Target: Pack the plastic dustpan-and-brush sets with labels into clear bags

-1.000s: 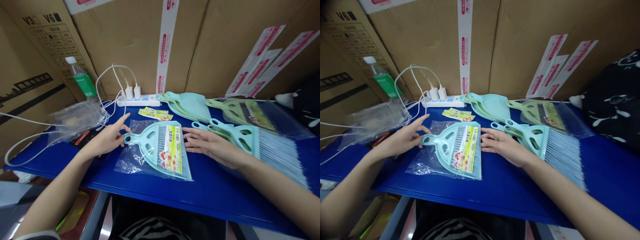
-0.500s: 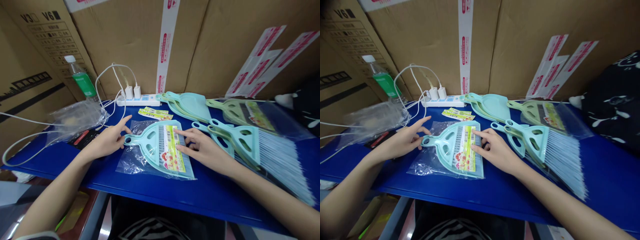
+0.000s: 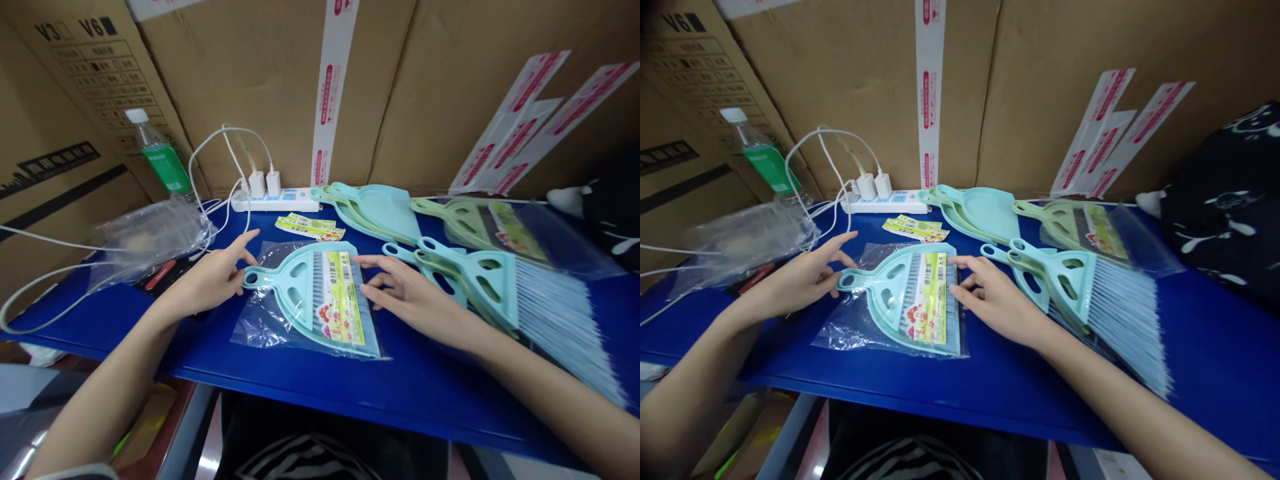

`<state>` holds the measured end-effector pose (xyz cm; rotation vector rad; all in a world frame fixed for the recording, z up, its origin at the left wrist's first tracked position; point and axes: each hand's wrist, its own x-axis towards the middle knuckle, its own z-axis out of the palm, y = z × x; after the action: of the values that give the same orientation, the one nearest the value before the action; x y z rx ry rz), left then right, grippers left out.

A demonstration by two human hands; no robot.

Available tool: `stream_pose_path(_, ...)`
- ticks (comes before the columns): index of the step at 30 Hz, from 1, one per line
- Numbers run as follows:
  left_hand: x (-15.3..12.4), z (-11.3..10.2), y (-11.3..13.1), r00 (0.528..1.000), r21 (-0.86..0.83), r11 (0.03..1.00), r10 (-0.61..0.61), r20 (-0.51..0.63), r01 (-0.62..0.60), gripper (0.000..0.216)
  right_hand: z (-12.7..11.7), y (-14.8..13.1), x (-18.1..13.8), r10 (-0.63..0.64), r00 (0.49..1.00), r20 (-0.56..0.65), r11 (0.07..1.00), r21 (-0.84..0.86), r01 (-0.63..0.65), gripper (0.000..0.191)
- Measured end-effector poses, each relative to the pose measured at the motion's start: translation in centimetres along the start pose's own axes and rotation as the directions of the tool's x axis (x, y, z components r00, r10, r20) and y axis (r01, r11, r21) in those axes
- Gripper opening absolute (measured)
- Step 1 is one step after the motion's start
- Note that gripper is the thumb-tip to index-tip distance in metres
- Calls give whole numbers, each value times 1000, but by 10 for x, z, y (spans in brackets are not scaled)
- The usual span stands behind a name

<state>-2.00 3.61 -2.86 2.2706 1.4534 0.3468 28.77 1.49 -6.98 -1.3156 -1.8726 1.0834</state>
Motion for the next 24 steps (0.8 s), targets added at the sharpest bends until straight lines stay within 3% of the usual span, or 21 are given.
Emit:
stream_pose_path(11, -4, -12, -2, 998, 117, 992, -44, 46, 38, 67, -1, -1, -1, -27, 1000, 10, 998, -58, 27, 51)
stream_pose_path(24, -6, -18, -8, 998, 355, 933, -65, 9, 58, 65, -2, 2, -2, -53, 999, 4, 995, -89, 53, 48)
